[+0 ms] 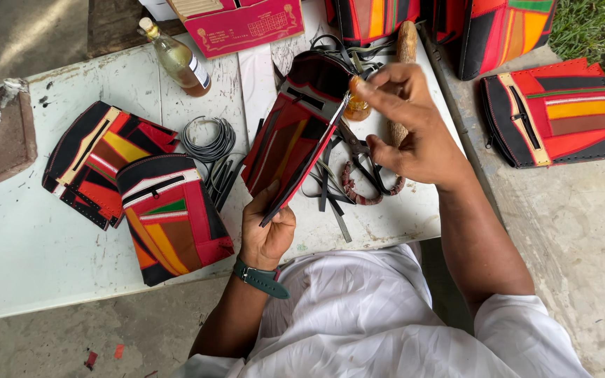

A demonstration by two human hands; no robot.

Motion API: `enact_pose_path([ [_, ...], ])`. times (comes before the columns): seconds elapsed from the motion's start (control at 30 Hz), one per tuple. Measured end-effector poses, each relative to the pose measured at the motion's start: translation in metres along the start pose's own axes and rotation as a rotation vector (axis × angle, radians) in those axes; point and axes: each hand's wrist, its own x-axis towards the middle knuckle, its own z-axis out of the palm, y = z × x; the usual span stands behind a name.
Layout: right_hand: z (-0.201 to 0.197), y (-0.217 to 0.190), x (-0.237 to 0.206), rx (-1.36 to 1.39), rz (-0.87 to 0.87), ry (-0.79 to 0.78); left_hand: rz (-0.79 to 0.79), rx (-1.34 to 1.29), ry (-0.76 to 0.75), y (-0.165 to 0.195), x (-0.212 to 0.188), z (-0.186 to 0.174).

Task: The person holds a colorful patchwork leather bag on an outdoor table, dips their fingers into a jar of adhesive, and rubs the glue along the bag's edges and seams. They turn the bag to reach different sides and work through several finished bags laid out on the table.

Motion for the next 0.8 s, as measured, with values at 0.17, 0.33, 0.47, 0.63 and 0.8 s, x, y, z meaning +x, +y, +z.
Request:
enact_pose_path([
  [0.17,-0.003,-0.015,-0.002,-0.013,-0.027,-0.002,0.011,-0.001,0.012,0.0,0.003,0.001],
  [0.33,0.011,-0.034,-0.009,-0.338,-0.144,-0.067,-0.049,-0.035,-0.025,0.0,0.004,0.002],
  [0.47,0.009,-0.033,-0.001,-0.443,-0.096,0.018,-0.003,0.001,0.006,-0.001,0.002,0.001],
  [0.63,0.006,-0.025,0.016,-0.193,0.031,0.079,-0.043,-0.026,-0.047,0.002,0.004,-0.004],
  [0.8,0.032,-0.04,-0.007,-0.439,-0.093,-0.13,0.005,-0.005,0.0,0.004,0.004,-0.011],
])
